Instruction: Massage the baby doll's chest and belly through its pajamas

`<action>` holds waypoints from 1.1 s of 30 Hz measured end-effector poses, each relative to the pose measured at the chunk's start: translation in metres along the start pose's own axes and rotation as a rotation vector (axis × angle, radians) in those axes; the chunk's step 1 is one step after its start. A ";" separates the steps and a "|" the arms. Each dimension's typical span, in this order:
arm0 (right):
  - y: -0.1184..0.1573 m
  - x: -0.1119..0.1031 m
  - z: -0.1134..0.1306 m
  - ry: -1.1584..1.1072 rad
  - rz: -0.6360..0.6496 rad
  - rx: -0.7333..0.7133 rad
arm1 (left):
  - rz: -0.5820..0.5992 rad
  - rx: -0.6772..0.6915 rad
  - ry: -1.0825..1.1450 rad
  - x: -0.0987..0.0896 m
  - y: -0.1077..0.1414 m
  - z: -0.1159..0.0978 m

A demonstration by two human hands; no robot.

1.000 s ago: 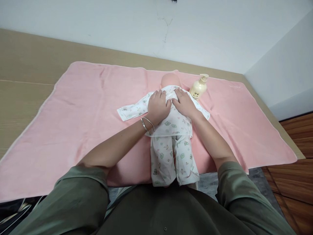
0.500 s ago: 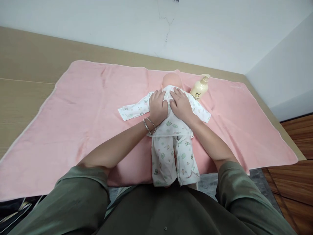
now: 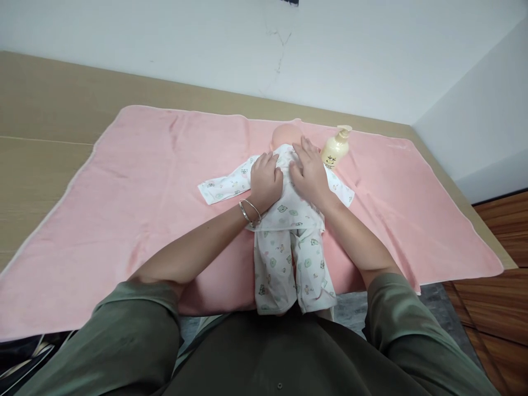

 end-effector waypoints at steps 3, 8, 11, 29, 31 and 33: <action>0.000 0.007 -0.002 0.008 0.067 -0.004 | 0.006 0.019 0.070 0.000 -0.007 0.004; -0.007 -0.006 -0.013 0.041 0.046 -0.075 | 0.008 0.052 0.114 -0.008 -0.017 0.007; -0.016 -0.033 -0.027 0.087 -0.100 -0.082 | 0.007 0.086 0.221 -0.014 -0.022 -0.013; -0.043 -0.073 -0.056 0.260 -0.133 0.060 | 0.475 -0.583 1.352 0.050 -0.097 -0.099; -0.045 -0.074 -0.054 0.282 -0.124 0.075 | 0.481 -0.668 1.402 0.040 -0.087 -0.102; -0.046 -0.073 -0.054 0.308 -0.107 0.098 | 0.491 -0.745 1.448 0.026 -0.074 -0.101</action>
Point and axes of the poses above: each hand's wrist, its own y-axis away from the middle knuckle, its own x-axis out of the palm, z = x × y, the point moved 3 cm from there along -y, towards the middle knuckle, and after that the axes turned 8 degrees about -z, right-handed, at the moved point
